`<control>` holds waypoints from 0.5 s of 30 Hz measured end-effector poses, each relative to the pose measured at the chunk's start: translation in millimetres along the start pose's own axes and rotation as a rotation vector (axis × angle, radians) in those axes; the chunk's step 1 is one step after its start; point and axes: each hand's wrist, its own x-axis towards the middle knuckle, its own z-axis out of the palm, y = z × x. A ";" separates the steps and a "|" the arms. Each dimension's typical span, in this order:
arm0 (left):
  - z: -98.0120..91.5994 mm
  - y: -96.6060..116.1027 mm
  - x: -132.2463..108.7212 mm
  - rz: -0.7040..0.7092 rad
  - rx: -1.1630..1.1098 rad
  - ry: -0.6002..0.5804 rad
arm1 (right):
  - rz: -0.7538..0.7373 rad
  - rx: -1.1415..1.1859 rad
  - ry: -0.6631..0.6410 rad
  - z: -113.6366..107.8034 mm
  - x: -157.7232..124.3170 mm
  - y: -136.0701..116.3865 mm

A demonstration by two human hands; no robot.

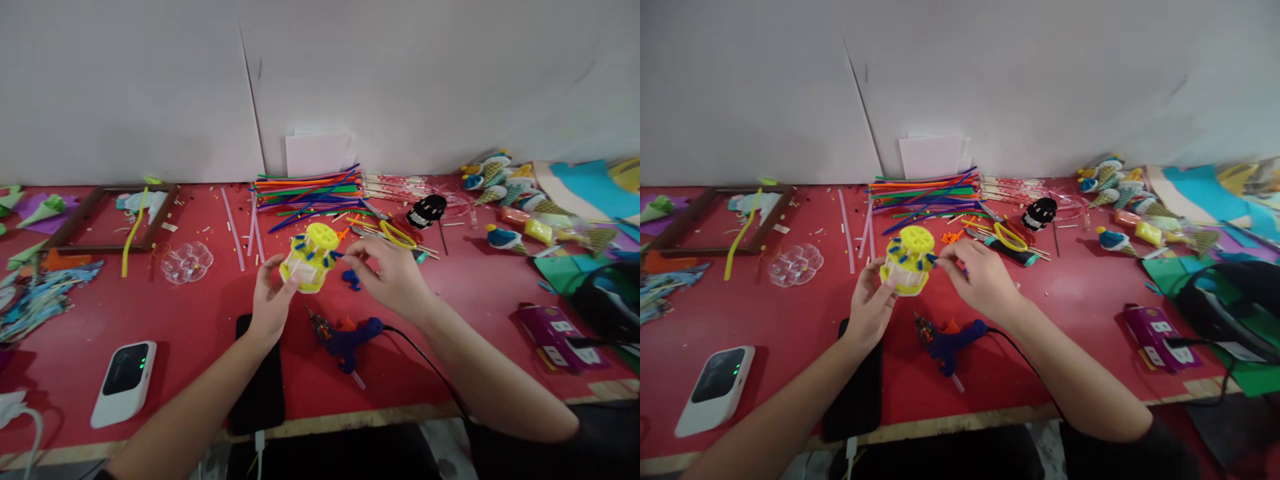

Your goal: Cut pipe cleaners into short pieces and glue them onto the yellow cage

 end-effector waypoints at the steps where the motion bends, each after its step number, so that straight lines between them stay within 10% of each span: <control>1: 1.9 1.9 0.7 -0.034 -0.004 -0.003 | 0.029 0.010 -0.017 -1.5 0.5 3.2; 15: 7.0 5.4 -7.9 -0.128 0.041 -0.093 | -0.175 0.142 -0.170 12.8 10.3 -14.7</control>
